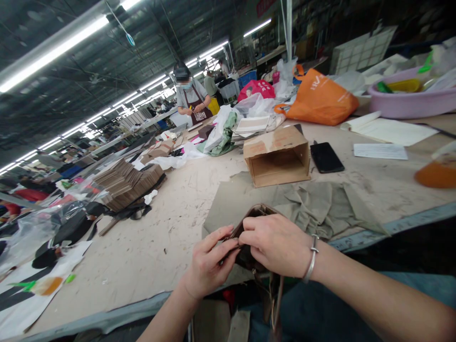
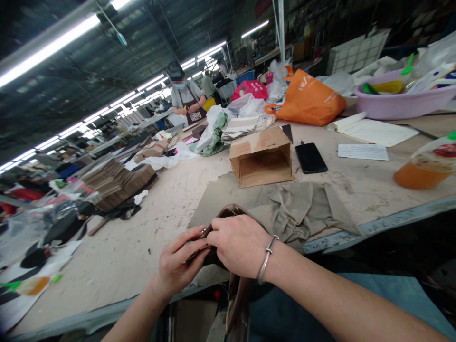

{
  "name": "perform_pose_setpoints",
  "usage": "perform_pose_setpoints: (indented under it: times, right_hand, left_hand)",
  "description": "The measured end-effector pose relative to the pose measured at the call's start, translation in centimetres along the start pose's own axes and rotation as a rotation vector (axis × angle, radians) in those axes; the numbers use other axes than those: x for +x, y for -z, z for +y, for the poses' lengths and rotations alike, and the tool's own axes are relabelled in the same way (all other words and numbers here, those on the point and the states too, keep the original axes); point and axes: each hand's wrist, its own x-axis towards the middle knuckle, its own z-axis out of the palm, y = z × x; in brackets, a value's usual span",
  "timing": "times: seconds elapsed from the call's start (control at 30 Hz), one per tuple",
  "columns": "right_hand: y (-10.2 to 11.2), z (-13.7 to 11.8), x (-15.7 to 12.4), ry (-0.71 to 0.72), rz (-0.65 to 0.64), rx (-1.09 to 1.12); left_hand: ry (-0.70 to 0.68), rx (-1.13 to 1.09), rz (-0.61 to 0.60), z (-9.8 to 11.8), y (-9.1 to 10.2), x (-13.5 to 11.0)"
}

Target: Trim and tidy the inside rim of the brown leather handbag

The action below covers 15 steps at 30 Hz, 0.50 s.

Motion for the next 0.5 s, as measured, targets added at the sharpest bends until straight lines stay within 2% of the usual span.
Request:
perform_pose_setpoints:
  times: [0.33,0.5]
  right_hand:
    - [0.09,0.0,0.0,-0.016,-0.008,0.005]
    - [-0.06,0.04,0.0,-0.017,-0.01,0.009]
  left_hand:
    - [-0.007,-0.002,0.068,-0.08,-0.39,-0.41]
    - [-0.05,0.023,0.053,-0.23,-0.38,-0.57]
